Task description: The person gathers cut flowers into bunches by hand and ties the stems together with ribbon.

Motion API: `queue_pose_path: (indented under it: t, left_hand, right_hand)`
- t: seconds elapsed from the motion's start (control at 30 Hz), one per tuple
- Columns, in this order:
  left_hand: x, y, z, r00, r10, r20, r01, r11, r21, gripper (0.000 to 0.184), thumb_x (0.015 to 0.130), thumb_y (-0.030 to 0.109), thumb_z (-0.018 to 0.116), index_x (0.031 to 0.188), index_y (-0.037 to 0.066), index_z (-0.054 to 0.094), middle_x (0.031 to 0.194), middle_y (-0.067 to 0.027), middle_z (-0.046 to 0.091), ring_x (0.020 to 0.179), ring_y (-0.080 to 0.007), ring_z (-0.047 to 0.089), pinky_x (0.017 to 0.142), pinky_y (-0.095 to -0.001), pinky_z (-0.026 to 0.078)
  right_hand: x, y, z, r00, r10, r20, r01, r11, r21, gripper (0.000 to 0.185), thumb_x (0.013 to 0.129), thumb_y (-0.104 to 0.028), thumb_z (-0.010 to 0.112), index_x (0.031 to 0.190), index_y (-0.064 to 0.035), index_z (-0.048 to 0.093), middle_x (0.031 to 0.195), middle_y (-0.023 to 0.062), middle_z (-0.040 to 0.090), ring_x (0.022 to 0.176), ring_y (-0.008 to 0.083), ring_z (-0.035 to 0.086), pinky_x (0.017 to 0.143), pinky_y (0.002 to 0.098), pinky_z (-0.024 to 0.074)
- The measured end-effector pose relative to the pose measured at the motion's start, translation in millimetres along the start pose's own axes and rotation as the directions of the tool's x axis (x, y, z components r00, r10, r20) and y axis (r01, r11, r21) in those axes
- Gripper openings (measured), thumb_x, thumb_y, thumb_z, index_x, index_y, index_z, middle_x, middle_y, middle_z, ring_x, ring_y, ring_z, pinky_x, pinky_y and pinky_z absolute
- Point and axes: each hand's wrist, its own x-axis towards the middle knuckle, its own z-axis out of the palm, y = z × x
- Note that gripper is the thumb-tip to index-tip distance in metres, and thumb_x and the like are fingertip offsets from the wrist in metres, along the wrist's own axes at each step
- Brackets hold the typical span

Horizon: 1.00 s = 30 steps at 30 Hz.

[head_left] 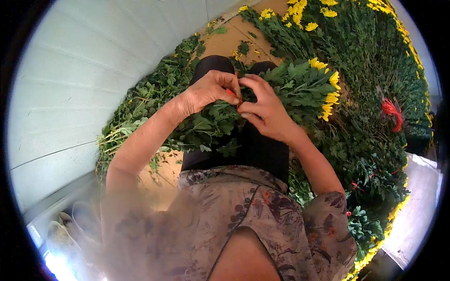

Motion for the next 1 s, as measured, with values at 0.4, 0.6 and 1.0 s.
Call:
queue_pose_path:
  t: [0.4, 0.6, 1.0]
  left_hand:
    - [-2.0, -18.9, 41.1, 0.615, 0.783, -0.097, -0.266, 0.321, 0.909, 0.020, 0.065, -0.007, 0.065, 0.078, 0.005, 0.056, 0.084, -0.0092, 0.059, 0.075, -0.0300, 0.058, 0.063, -0.0344, 0.049]
    - [0.3, -23.6, 39.9, 0.656, 0.735, -0.171, -0.235, 0.414, 0.879, 0.020, 0.065, -0.009, 0.066, 0.079, 0.004, 0.057, 0.085, -0.0096, 0.058, 0.077, -0.0278, 0.060, 0.063, -0.0336, 0.049]
    - [-12.0, -14.5, 27.6, 0.649, 0.760, 0.015, -0.348, 0.279, 0.895, 0.023, 0.065, -0.005, 0.069, 0.085, 0.005, 0.064, 0.088, -0.0084, 0.062, 0.079, -0.0281, 0.059, 0.068, -0.0344, 0.049]
  right_hand:
    - [4.8, 3.6, 5.5, 0.939, 0.262, -0.221, -0.256, 0.965, 0.056, 0.023, 0.081, -0.003, 0.057, 0.104, -0.0015, 0.054, 0.125, 0.0097, 0.049, 0.106, 0.0325, 0.054, 0.086, 0.0383, 0.0450]
    - [7.4, 12.8, 14.3, 0.941, 0.245, -0.234, -0.254, 0.967, -0.009, 0.024, 0.080, -0.006, 0.059, 0.104, -0.0042, 0.062, 0.118, 0.0087, 0.056, 0.100, 0.0300, 0.058, 0.084, 0.0370, 0.0476]
    - [9.3, 11.1, 13.4, 0.927, 0.283, -0.245, -0.277, 0.959, 0.060, 0.013, 0.075, -0.009, 0.062, 0.084, -0.0011, 0.058, 0.113, 0.0074, 0.059, 0.089, 0.0297, 0.061, 0.075, 0.0381, 0.0494]
